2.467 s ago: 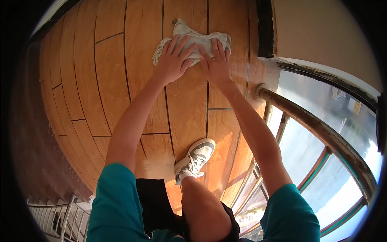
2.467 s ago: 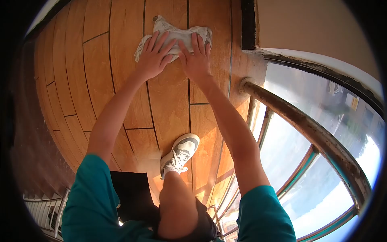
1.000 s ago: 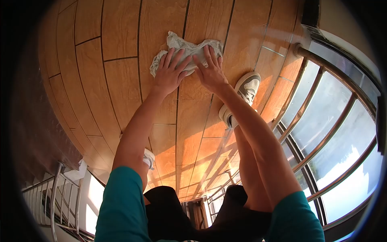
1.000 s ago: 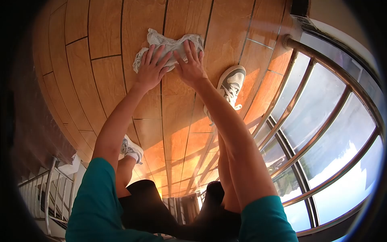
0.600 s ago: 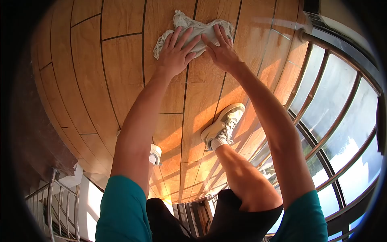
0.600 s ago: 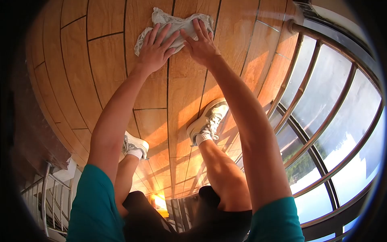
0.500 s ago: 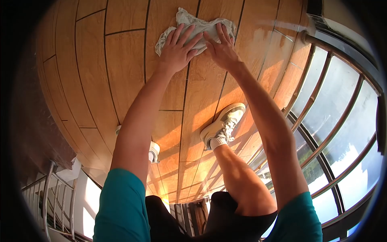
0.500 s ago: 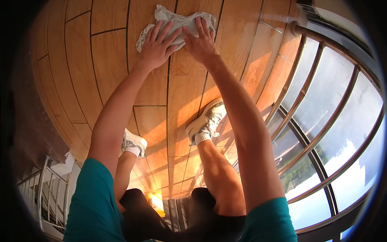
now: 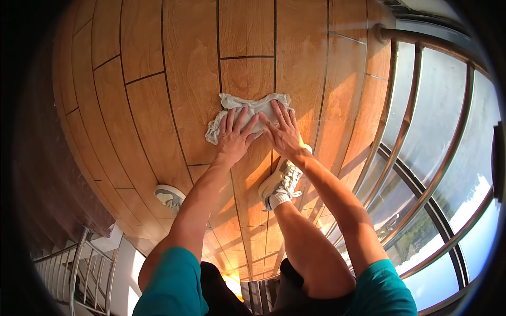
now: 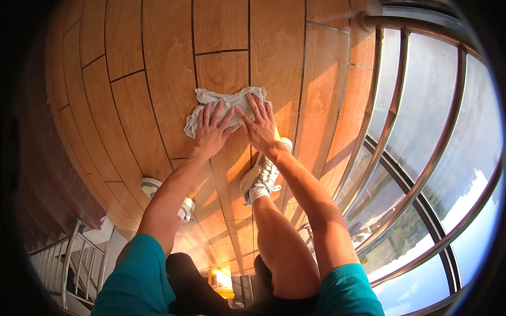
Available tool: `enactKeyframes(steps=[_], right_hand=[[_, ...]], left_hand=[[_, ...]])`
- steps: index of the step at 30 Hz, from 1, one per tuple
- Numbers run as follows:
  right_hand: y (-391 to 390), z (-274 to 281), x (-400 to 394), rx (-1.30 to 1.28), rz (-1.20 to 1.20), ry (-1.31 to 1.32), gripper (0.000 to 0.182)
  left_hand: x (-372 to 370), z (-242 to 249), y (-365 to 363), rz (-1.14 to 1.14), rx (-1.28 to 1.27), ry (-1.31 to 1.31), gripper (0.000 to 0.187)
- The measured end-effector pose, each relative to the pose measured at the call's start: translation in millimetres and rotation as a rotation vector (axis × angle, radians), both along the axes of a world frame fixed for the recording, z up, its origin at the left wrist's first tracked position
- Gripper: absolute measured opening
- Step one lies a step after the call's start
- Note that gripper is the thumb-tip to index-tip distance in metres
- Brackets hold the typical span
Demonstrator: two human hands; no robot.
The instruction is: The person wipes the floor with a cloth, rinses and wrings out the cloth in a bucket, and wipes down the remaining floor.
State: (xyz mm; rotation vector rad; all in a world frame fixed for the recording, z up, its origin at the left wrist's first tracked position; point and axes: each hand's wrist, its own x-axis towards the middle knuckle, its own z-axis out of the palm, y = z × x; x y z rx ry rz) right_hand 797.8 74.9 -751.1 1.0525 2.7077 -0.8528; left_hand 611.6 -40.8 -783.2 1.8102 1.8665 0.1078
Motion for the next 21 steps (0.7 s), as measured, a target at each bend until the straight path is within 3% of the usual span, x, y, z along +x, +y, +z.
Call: enactKeyframes(steps=[4,7,10,13,15,21], right_hand=[[105.7,-3.6,-24.5,0.153,-0.197,-0.009,0.051],[200.9,-25.3,-24.8,0.223,-0.257,0.051,0.052],[273.3,-61.3,-9.7,0.419,-0.109,0.04,0.052],[254.2,-43.2,-4.8,0.336,-0.245,0.186,0.051],[219.3,-30.5,1.4,0.336,-0.289,0.126,0.048],[50.3,-12.9,83.6,0.056,-0.434,0.225,0.048]], left_hand=[[-33.0,-0.5,148.2,-0.089,0.262,0.039,0.064],[-44.6,-15.2,253.8,-0.138,0.304,0.156,0.059],[-40.2,-21.7,313.2,-0.178,0.363,0.228,0.056],[-27.4,-22.0,301.5,-0.157,0.396,0.286,0.055],[-20.9,-14.4,290.4,-0.184,0.398,0.222,0.054],[59.0,9.6,132.6,-0.241,0.057,-0.044,0.065]])
